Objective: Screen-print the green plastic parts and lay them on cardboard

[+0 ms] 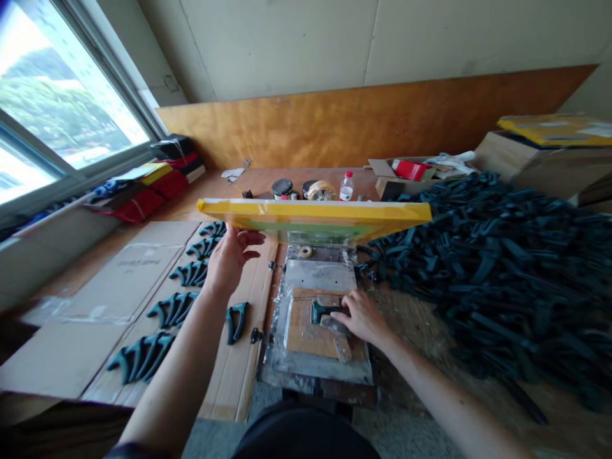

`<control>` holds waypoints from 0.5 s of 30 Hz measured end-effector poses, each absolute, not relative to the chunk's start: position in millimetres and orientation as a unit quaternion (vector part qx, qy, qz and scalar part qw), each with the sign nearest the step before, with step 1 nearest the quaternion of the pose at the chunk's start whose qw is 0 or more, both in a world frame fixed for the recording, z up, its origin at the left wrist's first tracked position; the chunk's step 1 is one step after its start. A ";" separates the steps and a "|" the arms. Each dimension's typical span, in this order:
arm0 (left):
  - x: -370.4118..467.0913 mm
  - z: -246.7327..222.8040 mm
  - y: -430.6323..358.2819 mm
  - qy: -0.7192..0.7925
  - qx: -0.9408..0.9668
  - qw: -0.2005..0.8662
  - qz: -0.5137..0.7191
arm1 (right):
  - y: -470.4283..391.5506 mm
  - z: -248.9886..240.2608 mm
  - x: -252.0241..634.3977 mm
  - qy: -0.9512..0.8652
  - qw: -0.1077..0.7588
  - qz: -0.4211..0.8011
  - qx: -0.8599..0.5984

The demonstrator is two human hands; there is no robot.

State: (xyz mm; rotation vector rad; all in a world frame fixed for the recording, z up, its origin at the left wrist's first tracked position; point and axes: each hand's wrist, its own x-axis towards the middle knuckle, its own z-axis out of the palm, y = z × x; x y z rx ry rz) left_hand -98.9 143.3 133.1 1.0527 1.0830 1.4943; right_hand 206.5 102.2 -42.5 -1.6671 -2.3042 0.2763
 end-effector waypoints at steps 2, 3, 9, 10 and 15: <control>-87.8 122.1 134.9 0.465 0.393 0.464 0.643 | 90.2 -51.6 186.7 -0.804 0.109 0.086 -0.578; -81.0 109.8 123.9 0.483 0.375 0.474 0.634 | 85.6 -50.6 177.2 -0.794 0.105 0.091 -0.592; -36.6 1.3 23.3 0.532 0.258 0.741 0.317 | 43.7 -17.1 114.8 -0.789 0.223 0.117 -0.561; -36.6 -11.7 13.3 0.535 0.230 0.742 0.332 | 39.2 -14.7 109.5 -0.818 0.229 0.133 -0.511; -111.9 -49.3 14.5 0.667 0.207 0.614 0.368 | 86.6 -21.2 176.1 -0.793 0.168 0.118 -0.574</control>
